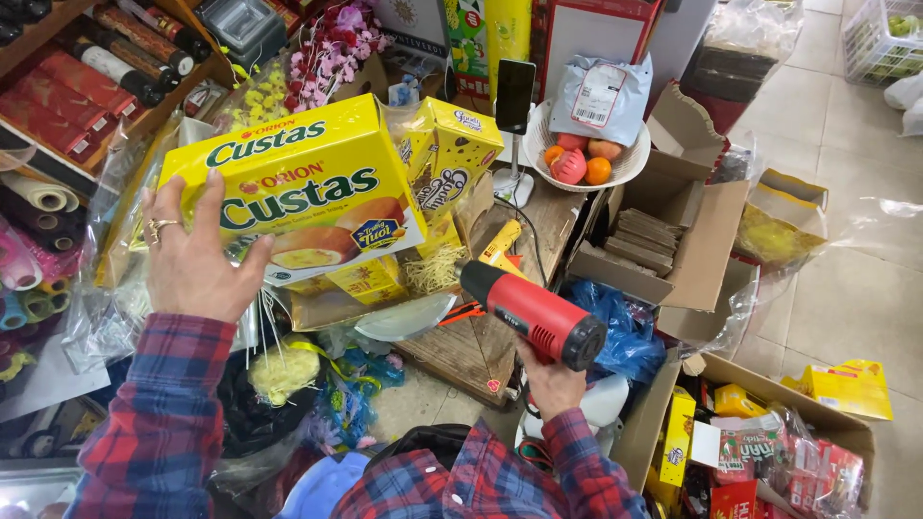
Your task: Shrink wrapping a gift basket using a heat gun
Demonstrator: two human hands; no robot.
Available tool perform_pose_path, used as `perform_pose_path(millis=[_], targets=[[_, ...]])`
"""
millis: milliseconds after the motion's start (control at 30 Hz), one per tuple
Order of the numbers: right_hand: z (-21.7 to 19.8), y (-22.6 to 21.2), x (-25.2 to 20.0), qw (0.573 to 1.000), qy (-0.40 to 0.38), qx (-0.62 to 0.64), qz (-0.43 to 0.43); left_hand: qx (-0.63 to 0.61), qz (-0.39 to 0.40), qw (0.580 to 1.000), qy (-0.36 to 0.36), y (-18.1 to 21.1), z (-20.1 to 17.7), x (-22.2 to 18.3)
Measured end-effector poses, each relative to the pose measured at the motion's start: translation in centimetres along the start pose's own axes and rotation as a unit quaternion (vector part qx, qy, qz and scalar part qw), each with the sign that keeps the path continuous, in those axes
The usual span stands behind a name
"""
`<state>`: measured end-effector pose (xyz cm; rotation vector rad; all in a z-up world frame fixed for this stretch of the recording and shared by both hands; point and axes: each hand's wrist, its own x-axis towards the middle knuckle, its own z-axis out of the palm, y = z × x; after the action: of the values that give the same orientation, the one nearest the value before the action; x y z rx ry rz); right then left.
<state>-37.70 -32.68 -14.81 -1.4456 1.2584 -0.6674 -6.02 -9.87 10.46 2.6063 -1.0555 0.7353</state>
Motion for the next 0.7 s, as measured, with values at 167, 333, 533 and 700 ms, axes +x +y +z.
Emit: perform_pose_path(millis=[167,333,533,700], targets=[[-0.5,-4.1,1.5,0.989,-0.016,0.145,-0.005,-0.021,-0.003,1.0,0.001,-0.1,-0.4,0.2],[-0.3,-2.8,3.9,0.988,0.0,0.156,0.021,-0.04,-0.024,0.999,-0.027,-0.8,-0.4,0.2],[-0.6,-3.2,3.9,0.975,-0.027,0.207,0.071,-0.058,-0.01,0.998,-0.012,-2.2,0.4,0.3],[-0.6,-3.0,3.6,0.964,-0.032,0.222,0.139,-0.059,-0.055,0.995,-0.051,-2.5,-0.1,0.8]])
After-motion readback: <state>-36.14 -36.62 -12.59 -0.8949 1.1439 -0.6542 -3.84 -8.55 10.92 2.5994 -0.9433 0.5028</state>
